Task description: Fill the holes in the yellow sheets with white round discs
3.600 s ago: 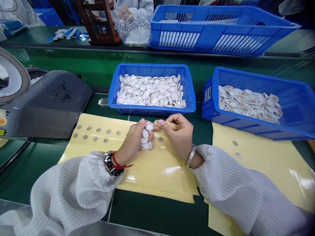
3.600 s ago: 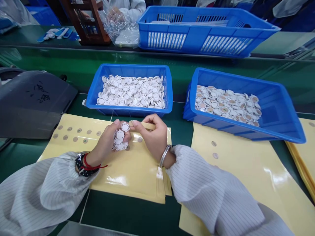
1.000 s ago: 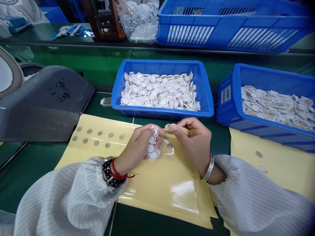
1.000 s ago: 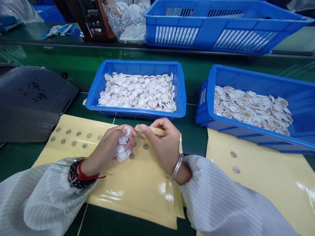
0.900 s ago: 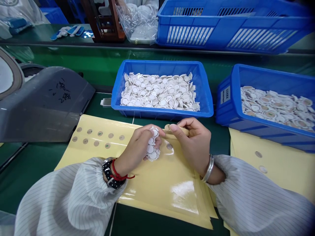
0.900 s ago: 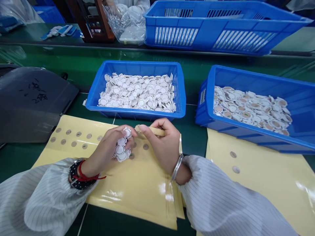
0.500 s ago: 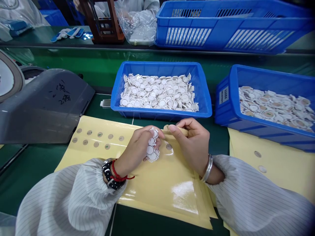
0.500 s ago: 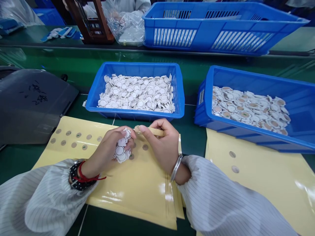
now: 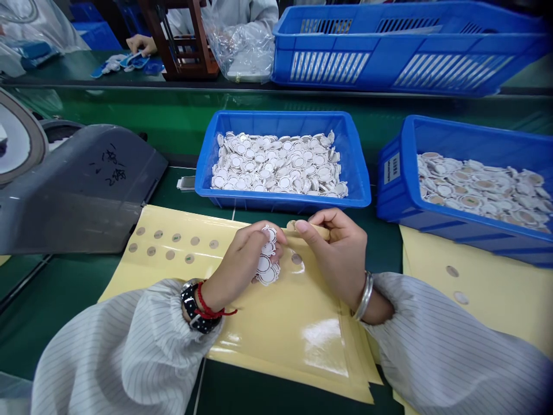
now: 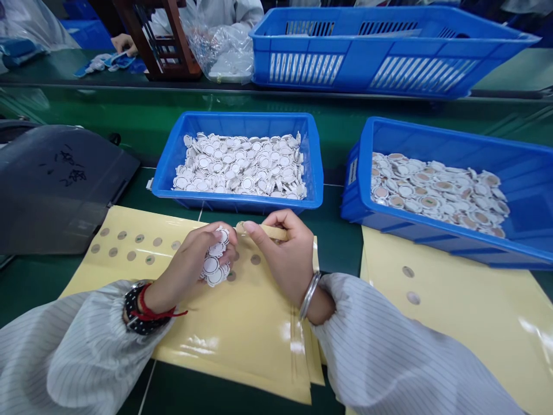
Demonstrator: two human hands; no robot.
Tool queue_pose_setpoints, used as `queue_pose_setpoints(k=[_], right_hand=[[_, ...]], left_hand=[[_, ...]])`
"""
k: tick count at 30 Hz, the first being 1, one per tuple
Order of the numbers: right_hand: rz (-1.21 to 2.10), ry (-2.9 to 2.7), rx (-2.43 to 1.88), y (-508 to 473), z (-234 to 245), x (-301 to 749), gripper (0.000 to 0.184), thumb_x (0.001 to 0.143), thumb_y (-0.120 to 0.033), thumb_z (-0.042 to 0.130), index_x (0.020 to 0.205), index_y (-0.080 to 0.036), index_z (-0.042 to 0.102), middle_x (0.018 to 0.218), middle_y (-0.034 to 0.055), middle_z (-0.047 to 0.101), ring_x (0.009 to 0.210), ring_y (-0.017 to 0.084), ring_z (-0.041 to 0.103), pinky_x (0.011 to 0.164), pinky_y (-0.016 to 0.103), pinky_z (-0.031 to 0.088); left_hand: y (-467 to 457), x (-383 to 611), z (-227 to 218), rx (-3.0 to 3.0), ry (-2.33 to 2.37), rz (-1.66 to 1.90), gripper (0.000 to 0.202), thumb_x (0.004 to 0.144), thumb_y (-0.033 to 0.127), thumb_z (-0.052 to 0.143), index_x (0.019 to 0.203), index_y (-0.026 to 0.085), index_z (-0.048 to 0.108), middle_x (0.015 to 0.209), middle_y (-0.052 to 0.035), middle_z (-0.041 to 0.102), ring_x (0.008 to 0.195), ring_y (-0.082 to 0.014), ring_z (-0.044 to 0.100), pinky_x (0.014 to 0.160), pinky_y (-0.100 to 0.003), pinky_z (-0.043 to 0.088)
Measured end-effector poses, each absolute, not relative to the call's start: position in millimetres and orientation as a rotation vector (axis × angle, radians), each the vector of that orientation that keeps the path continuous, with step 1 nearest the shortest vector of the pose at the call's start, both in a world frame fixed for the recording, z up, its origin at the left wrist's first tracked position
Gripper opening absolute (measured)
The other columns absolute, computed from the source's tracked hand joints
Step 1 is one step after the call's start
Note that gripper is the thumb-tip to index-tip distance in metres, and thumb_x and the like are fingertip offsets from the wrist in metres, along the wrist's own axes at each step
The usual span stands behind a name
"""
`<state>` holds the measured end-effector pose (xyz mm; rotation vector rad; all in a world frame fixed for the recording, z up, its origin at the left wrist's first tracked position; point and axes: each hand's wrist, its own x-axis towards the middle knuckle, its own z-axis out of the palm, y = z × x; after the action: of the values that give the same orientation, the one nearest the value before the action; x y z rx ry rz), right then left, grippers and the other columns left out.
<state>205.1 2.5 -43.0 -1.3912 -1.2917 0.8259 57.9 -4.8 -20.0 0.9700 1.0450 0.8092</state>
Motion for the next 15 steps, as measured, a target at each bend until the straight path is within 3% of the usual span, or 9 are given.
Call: queue_pose_setpoints(k=[15], right_hand=[[0.897, -1.235, -1.392, 2.6, -46.2, 204.8, 0.032, 0.066, -0.044, 0.069, 0.065, -0.018, 0.05, 0.062, -0.002, 0.054, 0.056, 0.011, 0.05, 0.049, 0.024, 0.04]], left_hand=[[-6.0, 57.5, -21.9, 0.98, 1.041, 0.831, 0.018, 0.081, 0.027, 0.036, 0.073, 0.018, 0.05, 0.052, 0.0044, 0.043, 0.041, -0.0085, 0.038, 0.039, -0.019, 0.033]])
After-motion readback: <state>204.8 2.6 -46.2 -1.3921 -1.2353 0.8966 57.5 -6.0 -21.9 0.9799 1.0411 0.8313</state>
